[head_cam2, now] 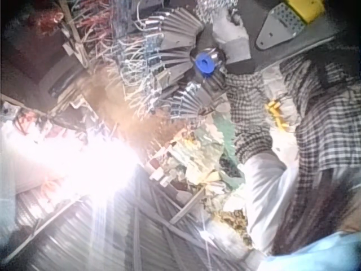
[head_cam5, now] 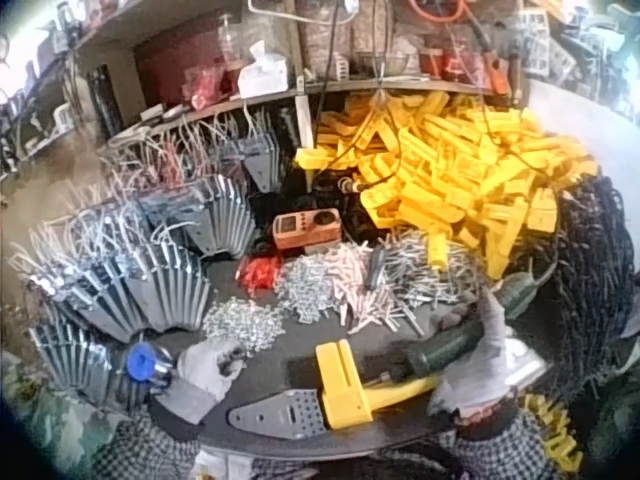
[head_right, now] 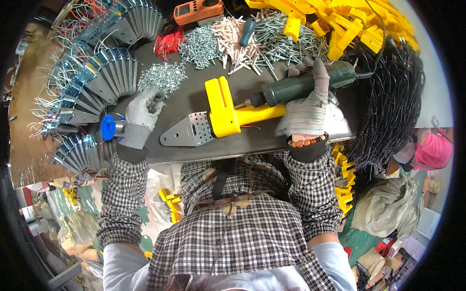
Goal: The person assembles a yellow handheld electronic device by integrating internal circuitry, wires, connectors, and fasteners into its plastic housing. This is done using an electric screwdriver, soldering iron, and tweezers.
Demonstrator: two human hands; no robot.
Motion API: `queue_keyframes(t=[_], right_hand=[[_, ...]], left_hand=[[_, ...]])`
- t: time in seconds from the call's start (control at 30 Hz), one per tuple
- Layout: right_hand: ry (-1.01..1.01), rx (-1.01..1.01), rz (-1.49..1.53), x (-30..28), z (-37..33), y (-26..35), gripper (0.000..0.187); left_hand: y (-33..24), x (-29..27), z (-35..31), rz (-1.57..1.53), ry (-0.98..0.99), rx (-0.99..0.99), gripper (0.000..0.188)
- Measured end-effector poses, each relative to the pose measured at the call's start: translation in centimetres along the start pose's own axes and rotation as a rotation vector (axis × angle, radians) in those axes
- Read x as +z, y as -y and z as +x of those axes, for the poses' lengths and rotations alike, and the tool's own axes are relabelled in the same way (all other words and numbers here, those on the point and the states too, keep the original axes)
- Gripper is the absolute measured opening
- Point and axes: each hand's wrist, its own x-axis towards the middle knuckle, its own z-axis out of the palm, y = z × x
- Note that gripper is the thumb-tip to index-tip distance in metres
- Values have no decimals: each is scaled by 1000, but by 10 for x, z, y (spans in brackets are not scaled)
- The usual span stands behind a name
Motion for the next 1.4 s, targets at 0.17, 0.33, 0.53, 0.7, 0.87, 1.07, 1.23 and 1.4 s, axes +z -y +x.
queue_keyframes(t=[0.17, 0.33, 0.53, 0.7, 0.87, 1.07, 1.23, 1.4], right_hand=[[-35, -11, -51, 5, -7, 0, 26], [-35, 13, -55, 3, -6, 0, 26], [18, -19, 12, -10, 4, -2, 22], [19, 39, 61, -11, 4, -2, 22], [27, 16, 50, -9, 3, -2, 22], [20, 11, 40, -5, -2, -3, 22], [75, 16, 55, -8, -3, -2, 25], [70, 5, 50, -6, -5, -3, 27]], left_hand=[[10, -16, 9, -49, 142, -59, 19], [-11, -12, 13, 580, 345, 167, 19], [-33, -6, 2, 311, 292, 223, 19], [-76, 35, -46, -605, 112, -4, 11], [-74, 46, -47, -264, -86, 168, 16], [-73, 46, -49, -208, -101, 204, 17], [-75, 48, -49, -205, -120, 211, 17], [-77, 49, -48, -180, -144, 216, 17]])
